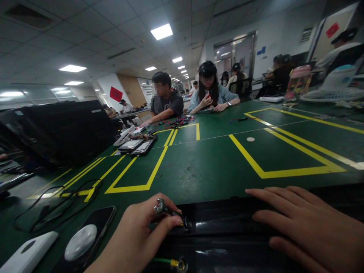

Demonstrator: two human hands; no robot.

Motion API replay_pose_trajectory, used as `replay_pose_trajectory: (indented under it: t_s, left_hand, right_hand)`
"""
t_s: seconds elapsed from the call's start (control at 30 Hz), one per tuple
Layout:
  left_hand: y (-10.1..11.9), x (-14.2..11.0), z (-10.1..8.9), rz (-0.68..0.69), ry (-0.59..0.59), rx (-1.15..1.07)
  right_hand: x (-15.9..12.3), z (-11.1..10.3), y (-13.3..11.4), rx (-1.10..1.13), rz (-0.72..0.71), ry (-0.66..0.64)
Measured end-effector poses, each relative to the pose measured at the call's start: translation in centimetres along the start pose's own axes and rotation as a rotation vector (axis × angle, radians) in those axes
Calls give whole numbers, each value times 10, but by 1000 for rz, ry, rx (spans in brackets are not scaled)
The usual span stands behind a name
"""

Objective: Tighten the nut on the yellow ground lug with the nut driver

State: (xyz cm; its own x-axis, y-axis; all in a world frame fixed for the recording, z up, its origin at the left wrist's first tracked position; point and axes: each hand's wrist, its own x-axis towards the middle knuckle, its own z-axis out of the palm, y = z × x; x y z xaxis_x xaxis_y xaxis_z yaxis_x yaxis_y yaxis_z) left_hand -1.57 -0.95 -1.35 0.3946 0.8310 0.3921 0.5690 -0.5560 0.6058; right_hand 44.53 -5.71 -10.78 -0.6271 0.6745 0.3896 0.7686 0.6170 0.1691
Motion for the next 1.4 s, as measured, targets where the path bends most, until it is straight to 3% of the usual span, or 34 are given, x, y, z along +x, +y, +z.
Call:
replay_pose_trajectory:
  t_s: [0.5, 0.77, 0.93, 1.13, 1.27, 1.4]
  left_hand:
    - [21, 7, -1, -82, 50, 10]
    - [33, 35, -27, -160, -81, -71]
    - [50, 54, -32, -193, -201, -102]
    - [45, 53, -49, -207, -286, -283]
    - [33, 48, -60, -119, -200, -202]
    - [30, 49, -52, -255, -95, -307]
  right_hand:
    - [7, 1, 1, -23, -9, -12]
    - [2, 1, 0, 35, 21, -8]
    - [11, 5, -7, 301, 208, 72]
    - [20, 7, -12, 364, 251, 107]
    - [10, 6, -4, 344, 225, 84]
    - [0, 4, 4, 152, 83, -45]
